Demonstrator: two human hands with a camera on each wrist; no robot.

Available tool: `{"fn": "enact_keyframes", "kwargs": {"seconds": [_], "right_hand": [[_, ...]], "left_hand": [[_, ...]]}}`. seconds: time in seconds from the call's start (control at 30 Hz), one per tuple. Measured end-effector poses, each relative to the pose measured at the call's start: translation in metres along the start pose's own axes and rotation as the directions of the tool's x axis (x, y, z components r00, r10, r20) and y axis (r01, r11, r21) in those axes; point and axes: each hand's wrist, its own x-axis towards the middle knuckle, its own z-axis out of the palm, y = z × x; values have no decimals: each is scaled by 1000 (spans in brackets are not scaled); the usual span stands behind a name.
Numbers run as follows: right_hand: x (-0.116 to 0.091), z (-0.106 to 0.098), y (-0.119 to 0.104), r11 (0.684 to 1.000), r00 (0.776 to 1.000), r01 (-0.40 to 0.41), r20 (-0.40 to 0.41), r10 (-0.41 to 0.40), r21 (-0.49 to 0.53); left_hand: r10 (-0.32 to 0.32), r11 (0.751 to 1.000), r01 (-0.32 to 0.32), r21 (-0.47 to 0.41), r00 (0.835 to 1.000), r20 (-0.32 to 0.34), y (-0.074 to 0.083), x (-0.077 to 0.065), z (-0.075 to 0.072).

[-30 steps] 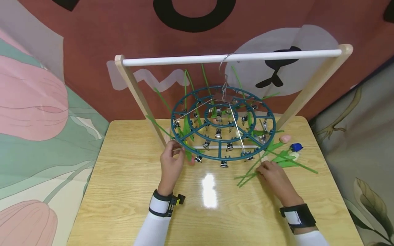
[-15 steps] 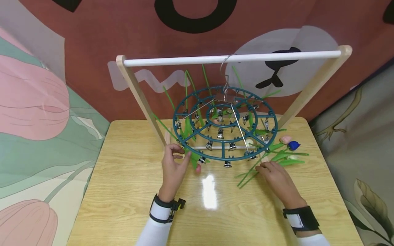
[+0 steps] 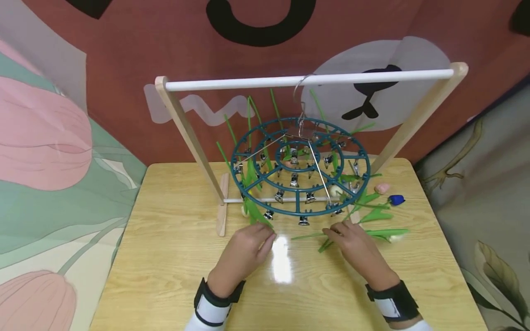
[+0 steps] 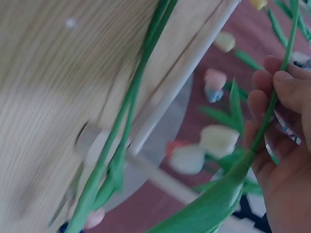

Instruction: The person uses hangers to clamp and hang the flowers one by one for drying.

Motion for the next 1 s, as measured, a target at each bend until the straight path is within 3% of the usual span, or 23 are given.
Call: {"fn": "enact_keyframes", "kwargs": {"seconds": [0.1, 0.17, 0.37, 0.53, 0.77, 1.0], "right_hand": [[7, 3, -12, 1000, 999, 30, 31, -30, 9], [13, 5, -19, 998, 998, 64, 21, -64, -2], [34, 5, -39, 992, 992, 123, -6, -123, -12], [44, 5, -49, 992, 992, 126, 1, -126, -8], [45, 6, -47, 993, 993, 108, 37, -110, 39], [33, 3, -22, 998, 1000, 17, 5, -17, 65]], "left_hand": [[-6, 1000, 4, 10, 983, 184, 7, 1, 7], [-4, 999, -10, 52, 966, 257, 10, 4, 15], [8, 975, -78, 207, 947, 323, 19, 7, 41], [-35, 951, -59, 305, 956, 293, 21, 6, 50], [-32, 922, -47, 385, 980, 196, 12, 5, 47], [-97, 941, 49, 335, 987, 128, -4, -3, 34]]}}
